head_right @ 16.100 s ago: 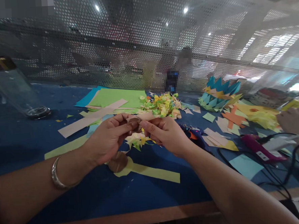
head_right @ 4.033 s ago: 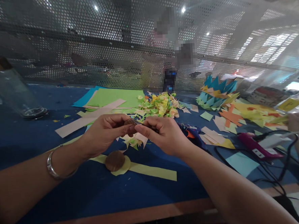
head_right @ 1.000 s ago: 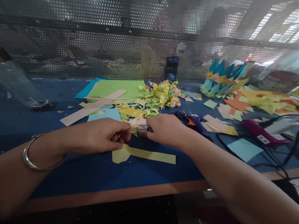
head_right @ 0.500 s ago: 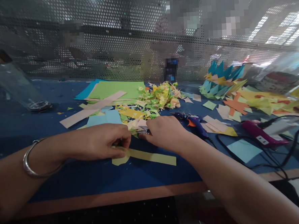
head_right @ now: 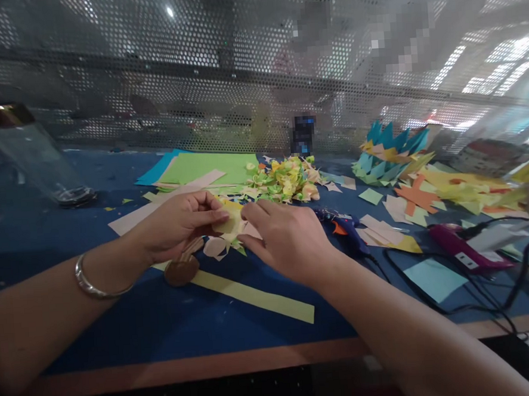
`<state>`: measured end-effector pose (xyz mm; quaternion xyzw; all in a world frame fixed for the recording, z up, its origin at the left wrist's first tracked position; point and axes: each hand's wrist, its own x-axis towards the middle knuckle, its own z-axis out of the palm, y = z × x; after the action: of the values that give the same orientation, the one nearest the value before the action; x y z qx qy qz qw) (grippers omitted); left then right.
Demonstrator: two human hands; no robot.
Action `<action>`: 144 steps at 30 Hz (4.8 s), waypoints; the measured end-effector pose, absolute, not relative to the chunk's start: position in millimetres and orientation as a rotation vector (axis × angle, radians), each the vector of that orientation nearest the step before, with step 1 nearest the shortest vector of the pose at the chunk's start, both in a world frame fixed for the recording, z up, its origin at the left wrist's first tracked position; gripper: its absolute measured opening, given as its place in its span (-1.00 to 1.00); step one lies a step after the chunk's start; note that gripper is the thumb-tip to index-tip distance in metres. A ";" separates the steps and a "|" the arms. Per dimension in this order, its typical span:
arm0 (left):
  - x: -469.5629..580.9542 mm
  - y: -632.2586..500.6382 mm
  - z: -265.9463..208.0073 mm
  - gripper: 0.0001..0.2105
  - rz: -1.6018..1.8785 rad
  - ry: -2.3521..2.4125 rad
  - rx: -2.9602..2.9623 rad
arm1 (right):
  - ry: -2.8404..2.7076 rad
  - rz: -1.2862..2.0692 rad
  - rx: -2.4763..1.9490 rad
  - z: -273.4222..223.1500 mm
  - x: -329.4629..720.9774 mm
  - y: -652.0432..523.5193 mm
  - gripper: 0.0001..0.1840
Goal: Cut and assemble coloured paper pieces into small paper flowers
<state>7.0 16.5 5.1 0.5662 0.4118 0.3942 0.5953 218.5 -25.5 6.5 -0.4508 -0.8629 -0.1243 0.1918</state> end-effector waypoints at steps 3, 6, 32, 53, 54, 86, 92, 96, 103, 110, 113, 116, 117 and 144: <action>12.6 10.9 4.8 -0.81 0.915 0.954 1.231 | -2.452 -0.316 -1.083 3.8 218.2 -25.8 -0.75; 16.3 4.9 6.8 -0.79 0.910 0.943 1.165 | -2.444 -0.222 -0.996 1.6 218.0 -23.5 -0.72; 17.7 0.6 1.8 -0.84 0.947 0.783 1.278 | -2.150 0.277 -1.161 5.4 218.8 -15.3 -0.84; 13.1 4.5 -1.5 -0.65 1.173 0.760 1.840 | -1.938 0.439 -1.054 0.1 220.9 -10.6 -0.80; 13.1 4.8 -1.6 -0.67 1.186 0.746 1.854 | -1.921 0.462 -1.055 -0.7 221.3 -10.2 -0.78; 18.0 4.0 2.6 -0.74 1.105 0.895 1.474 | -1.809 0.775 -0.995 2.0 216.4 -9.3 -0.77; 18.6 1.4 3.9 -0.81 1.148 0.901 1.527 | -1.753 0.880 -1.006 3.3 215.9 -8.7 -0.70; 18.3 1.4 3.7 -0.81 1.175 0.902 1.592 | -1.806 0.901 -0.989 2.3 216.7 -8.2 -0.77; 15.3 -0.3 3.0 -0.85 1.081 0.953 1.999 | -1.922 0.862 -1.052 1.3 216.4 -10.3 -0.85; 18.2 -5.3 3.4 -0.81 0.964 1.061 2.179 | -2.116 0.514 -1.128 1.5 212.2 -12.6 -0.91; 19.1 -6.6 4.6 -0.79 0.925 1.096 2.224 | -2.133 0.501 -1.142 1.2 210.2 -13.3 -0.89; 18.4 -6.0 5.2 -0.79 0.883 1.128 2.278 | -2.149 0.510 -1.156 -0.3 209.4 -13.0 -0.87; 17.9 -5.7 5.2 -0.79 0.866 1.137 2.298 | -2.155 0.509 -1.161 -0.8 209.3 -12.9 -0.88; 9.8 3.5 7.0 -0.73 0.839 0.954 2.010 | -2.103 0.511 -1.196 0.5 213.4 -14.1 -0.91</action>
<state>9.8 3.5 7.0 0.7845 0.3722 0.3275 0.3725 213.4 -14.1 0.5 -0.4568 -0.8035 0.1953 0.3281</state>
